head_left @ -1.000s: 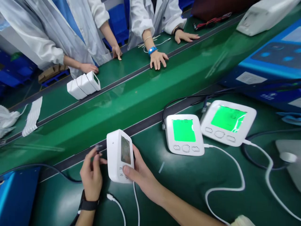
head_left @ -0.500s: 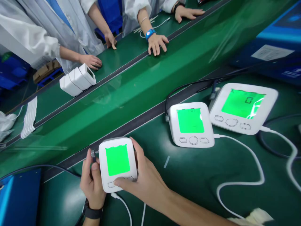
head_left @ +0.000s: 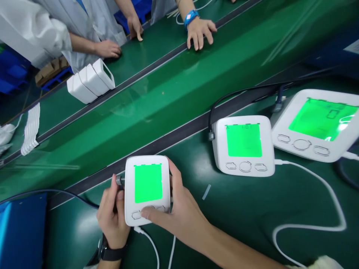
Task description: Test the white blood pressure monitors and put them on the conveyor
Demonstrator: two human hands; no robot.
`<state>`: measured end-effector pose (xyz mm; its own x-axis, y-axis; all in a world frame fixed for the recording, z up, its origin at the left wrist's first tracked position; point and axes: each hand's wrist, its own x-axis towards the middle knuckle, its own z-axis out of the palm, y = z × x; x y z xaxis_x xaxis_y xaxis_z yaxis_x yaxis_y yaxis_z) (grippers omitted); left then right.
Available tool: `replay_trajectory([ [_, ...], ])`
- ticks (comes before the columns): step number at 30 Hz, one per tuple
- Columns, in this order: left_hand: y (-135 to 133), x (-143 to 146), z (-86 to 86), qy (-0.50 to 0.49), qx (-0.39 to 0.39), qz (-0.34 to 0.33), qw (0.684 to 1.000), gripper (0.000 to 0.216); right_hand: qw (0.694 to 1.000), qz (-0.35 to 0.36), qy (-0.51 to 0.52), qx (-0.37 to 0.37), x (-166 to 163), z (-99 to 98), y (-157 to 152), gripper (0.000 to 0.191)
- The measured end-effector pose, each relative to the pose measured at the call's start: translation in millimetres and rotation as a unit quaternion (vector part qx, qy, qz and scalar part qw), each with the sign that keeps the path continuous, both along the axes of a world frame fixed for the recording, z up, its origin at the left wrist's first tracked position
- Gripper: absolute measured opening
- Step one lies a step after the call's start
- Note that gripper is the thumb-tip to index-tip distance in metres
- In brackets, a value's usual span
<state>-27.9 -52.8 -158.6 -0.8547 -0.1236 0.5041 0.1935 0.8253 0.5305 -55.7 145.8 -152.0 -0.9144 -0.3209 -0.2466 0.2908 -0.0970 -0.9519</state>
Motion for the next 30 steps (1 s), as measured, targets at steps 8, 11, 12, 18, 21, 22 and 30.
replay_trajectory([
  [8,1.6,0.1,5.4,-0.022,-0.023,-0.015,0.999,0.051,0.995,0.006,0.069,0.069,6.5,-10.1,-5.5,0.11],
  [11,-0.3,-1.3,4.3,-0.056,0.0,-0.015,0.998,0.049,0.992,-0.002,0.086,0.091,7.1,-12.0,-7.3,0.109],
  [12,-1.2,-1.9,3.8,-0.073,0.017,-0.014,0.997,0.048,0.99,-0.005,0.094,0.1,7.2,-12.5,-7.9,0.109],
  [18,-6.1,-1.8,-0.5,-0.112,0.079,-0.021,0.99,0.044,0.984,-0.007,0.13,0.125,8.1,-12.9,-9.1,0.11],
  [21,-2.8,-2.0,-1.7,-0.099,0.103,0.003,0.99,0.042,0.984,0.004,0.129,0.119,8.7,-9.0,-8.1,0.112],
  [22,-0.9,-2.8,-1.5,-0.099,0.123,0.013,0.987,0.042,0.983,0.008,0.135,0.126,9.1,-7.4,-8.0,0.112],
  [30,5.1,-10.8,3.9,-0.157,0.017,-0.03,0.987,0.057,0.893,-0.031,0.253,0.37,8.1,-9.0,-12.3,0.1],
])
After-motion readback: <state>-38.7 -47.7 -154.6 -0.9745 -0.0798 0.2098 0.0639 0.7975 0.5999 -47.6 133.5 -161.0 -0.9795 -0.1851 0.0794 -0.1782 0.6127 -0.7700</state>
